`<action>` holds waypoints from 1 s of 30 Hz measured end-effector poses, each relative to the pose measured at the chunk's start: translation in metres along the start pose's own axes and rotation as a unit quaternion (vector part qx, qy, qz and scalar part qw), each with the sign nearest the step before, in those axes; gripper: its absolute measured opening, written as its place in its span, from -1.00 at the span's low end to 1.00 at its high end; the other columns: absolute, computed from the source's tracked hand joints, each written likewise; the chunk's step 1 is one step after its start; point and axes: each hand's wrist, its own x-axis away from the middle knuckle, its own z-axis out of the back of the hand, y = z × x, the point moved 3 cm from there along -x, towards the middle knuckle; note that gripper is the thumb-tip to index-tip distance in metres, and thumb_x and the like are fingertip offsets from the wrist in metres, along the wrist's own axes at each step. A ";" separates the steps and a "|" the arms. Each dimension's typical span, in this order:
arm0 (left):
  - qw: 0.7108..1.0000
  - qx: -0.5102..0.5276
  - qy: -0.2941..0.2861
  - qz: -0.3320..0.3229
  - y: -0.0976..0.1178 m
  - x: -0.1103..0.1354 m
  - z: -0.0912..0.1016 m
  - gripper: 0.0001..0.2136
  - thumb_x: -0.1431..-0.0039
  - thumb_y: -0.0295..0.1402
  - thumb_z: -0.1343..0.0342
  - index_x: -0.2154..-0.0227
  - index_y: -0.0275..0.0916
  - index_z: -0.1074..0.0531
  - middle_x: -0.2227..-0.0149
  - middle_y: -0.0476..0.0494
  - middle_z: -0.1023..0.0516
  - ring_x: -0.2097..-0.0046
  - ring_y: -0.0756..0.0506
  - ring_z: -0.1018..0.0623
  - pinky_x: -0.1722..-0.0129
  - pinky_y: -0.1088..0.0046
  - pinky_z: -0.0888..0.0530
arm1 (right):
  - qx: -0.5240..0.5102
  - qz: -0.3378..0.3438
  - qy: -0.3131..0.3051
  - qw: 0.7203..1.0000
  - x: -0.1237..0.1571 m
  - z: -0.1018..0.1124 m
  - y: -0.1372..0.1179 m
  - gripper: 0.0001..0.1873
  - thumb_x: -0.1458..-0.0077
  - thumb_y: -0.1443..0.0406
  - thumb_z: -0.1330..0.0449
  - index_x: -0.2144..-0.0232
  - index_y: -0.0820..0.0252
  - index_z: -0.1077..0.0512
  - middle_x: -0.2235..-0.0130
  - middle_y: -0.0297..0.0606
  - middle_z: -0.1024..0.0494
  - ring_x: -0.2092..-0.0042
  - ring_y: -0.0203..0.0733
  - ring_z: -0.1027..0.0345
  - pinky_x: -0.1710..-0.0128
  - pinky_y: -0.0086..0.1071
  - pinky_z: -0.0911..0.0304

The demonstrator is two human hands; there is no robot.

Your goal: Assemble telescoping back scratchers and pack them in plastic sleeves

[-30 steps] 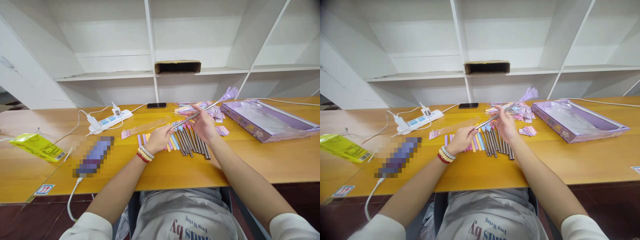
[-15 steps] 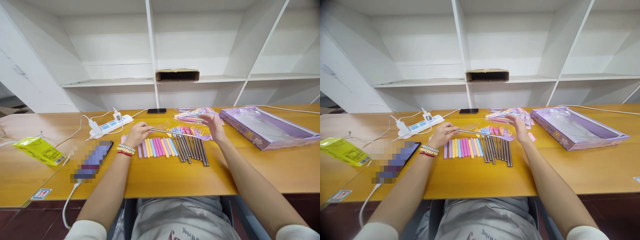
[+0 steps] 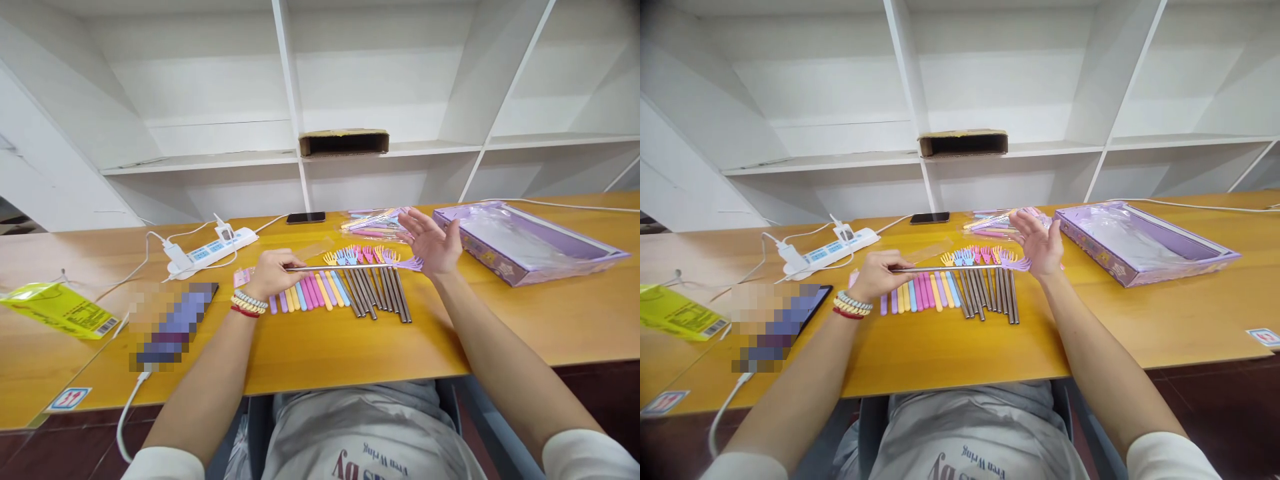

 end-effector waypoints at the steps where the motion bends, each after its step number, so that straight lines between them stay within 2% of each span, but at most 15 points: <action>1: 1.000 0.004 -0.016 0.003 0.003 0.000 -0.001 -0.84 0.07 -0.22 -0.20 0.51 -0.21 -0.54 0.52 -0.10 -0.47 0.46 -0.03 -0.41 0.42 0.47 -0.33 | 0.000 0.000 0.011 1.000 0.000 0.001 -0.003 -0.18 0.09 -0.34 0.25 0.12 0.02 -0.40 -0.03 -0.20 -0.42 -0.13 -0.06 -0.20 0.10 -0.16 -0.29; 4: 0.999 -0.005 -0.050 0.003 0.008 0.001 -0.004 -0.85 0.05 -0.24 -0.17 0.49 -0.21 -0.52 0.48 -0.10 -0.50 0.42 -0.04 -0.43 0.38 0.47 -0.33 | -0.007 0.000 0.035 0.999 -0.001 0.004 -0.007 -0.24 0.08 -0.31 0.19 0.17 0.02 -0.41 0.05 -0.20 -0.47 -0.03 -0.08 -0.31 0.21 -0.22 -0.34; 7: 0.997 -0.050 -0.054 -0.001 0.007 0.000 -0.005 -0.84 0.01 -0.24 -0.14 0.43 -0.20 -0.53 0.42 -0.12 -0.53 0.37 -0.07 -0.46 0.32 0.46 -0.32 | 0.077 -0.036 0.030 0.996 -0.004 0.009 -0.003 -0.49 0.10 -0.15 -0.12 0.29 0.09 -0.44 0.23 -0.22 -0.52 0.25 -0.19 -0.41 0.41 -0.36 -0.32; 9: 0.996 -0.089 -0.029 -0.002 0.003 -0.001 -0.002 -0.84 -0.01 -0.25 -0.13 0.39 -0.18 -0.55 0.41 -0.13 -0.53 0.33 -0.09 -0.46 0.30 0.45 -0.31 | 0.197 -0.095 -0.039 0.975 -0.004 0.011 0.006 -0.62 0.18 0.00 -0.29 0.45 0.18 -0.45 0.46 -0.27 -0.49 0.49 -0.30 -0.32 0.58 -0.45 -0.19; 11: 0.994 -0.109 -0.005 0.006 -0.002 -0.003 0.002 -0.84 0.00 -0.24 -0.15 0.38 -0.15 -0.56 0.44 -0.13 -0.52 0.31 -0.10 -0.46 0.28 0.44 -0.30 | 0.280 -0.151 -0.133 0.939 -0.002 0.010 0.016 -0.66 0.22 0.08 -0.34 0.59 0.24 -0.42 0.64 -0.34 -0.37 0.62 -0.39 -0.16 0.67 -0.50 -0.03; 13: 0.996 -0.088 0.001 0.033 -0.011 -0.005 0.007 -0.84 0.05 -0.21 -0.19 0.42 -0.14 -0.57 0.45 -0.13 -0.52 0.30 -0.11 -0.46 0.29 0.44 -0.31 | 0.274 -0.177 -0.175 0.929 0.000 0.010 0.023 -0.66 0.21 0.10 -0.34 0.63 0.26 -0.38 0.70 -0.39 -0.28 0.66 -0.44 -0.06 0.70 -0.51 0.05; 16: 0.990 0.066 -0.034 0.123 -0.031 -0.004 0.014 -0.79 0.18 -0.18 -0.27 0.48 -0.17 -0.56 0.44 -0.13 -0.54 0.33 -0.11 -0.47 0.35 0.46 -0.34 | 0.176 -0.170 -0.142 0.959 0.001 0.004 0.030 -0.67 0.23 0.15 -0.37 0.56 0.25 -0.37 0.66 -0.39 -0.33 0.65 -0.45 -0.09 0.70 -0.52 0.02; 18: 0.957 0.213 -0.059 0.188 -0.046 -0.001 0.016 -0.75 0.25 -0.19 -0.30 0.48 -0.22 -0.55 0.46 -0.13 -0.54 0.41 -0.07 -0.46 0.43 0.47 -0.35 | 0.129 -0.159 -0.120 0.971 0.003 -0.003 0.034 -0.67 0.26 0.17 -0.38 0.52 0.25 -0.36 0.64 -0.39 -0.36 0.64 -0.43 -0.15 0.68 -0.51 -0.05; 20: 0.909 0.342 -0.050 0.233 -0.056 0.002 0.014 -0.71 0.32 -0.23 -0.34 0.48 -0.27 -0.53 0.54 -0.11 -0.50 0.52 0.00 -0.40 0.53 0.50 -0.31 | 0.112 -0.148 -0.094 0.978 0.005 -0.011 0.038 -0.66 0.26 0.18 -0.38 0.49 0.24 -0.37 0.63 -0.39 -0.38 0.64 -0.40 -0.18 0.69 -0.50 -0.10; 23: 0.830 0.499 0.053 0.243 -0.057 0.001 0.005 -0.71 0.35 -0.28 -0.36 0.51 -0.30 -0.46 0.63 0.00 -0.39 0.60 0.08 -0.31 0.60 0.55 -0.25 | 0.089 -0.133 -0.040 0.986 0.008 -0.021 0.043 -0.63 0.26 0.15 -0.38 0.43 0.21 -0.37 0.63 -0.37 -0.41 0.67 -0.36 -0.21 0.73 -0.47 -0.13; 26: 0.752 0.601 0.160 0.219 -0.042 -0.004 -0.012 -0.71 0.19 -0.19 -0.29 0.50 -0.29 -0.41 0.62 0.04 -0.35 0.56 0.10 -0.36 0.54 0.58 -0.30 | 0.037 -0.108 -0.015 0.993 0.012 -0.028 0.045 -0.60 0.27 0.14 -0.38 0.39 0.20 -0.36 0.62 -0.35 -0.44 0.63 -0.30 -0.29 0.70 -0.44 -0.22; 28: 0.733 0.622 0.166 0.220 -0.027 -0.008 -0.024 -0.68 0.08 -0.09 -0.21 0.46 -0.30 -0.41 0.58 0.02 -0.37 0.51 0.08 -0.41 0.49 0.56 -0.35 | 0.019 -0.101 -0.034 0.994 0.014 -0.031 0.045 -0.61 0.23 0.15 -0.37 0.37 0.19 -0.35 0.62 -0.35 -0.45 0.63 -0.31 -0.30 0.70 -0.45 -0.21; 30: 0.741 0.613 0.146 0.232 -0.016 -0.011 -0.031 -0.62 0.03 -0.02 -0.13 0.43 -0.31 -0.42 0.56 -0.01 -0.39 0.51 0.07 -0.42 0.50 0.54 -0.36 | 0.031 -0.110 -0.068 0.991 0.016 -0.034 0.045 -0.63 0.18 0.14 -0.34 0.36 0.19 -0.35 0.64 -0.37 -0.43 0.68 -0.34 -0.24 0.74 -0.48 -0.15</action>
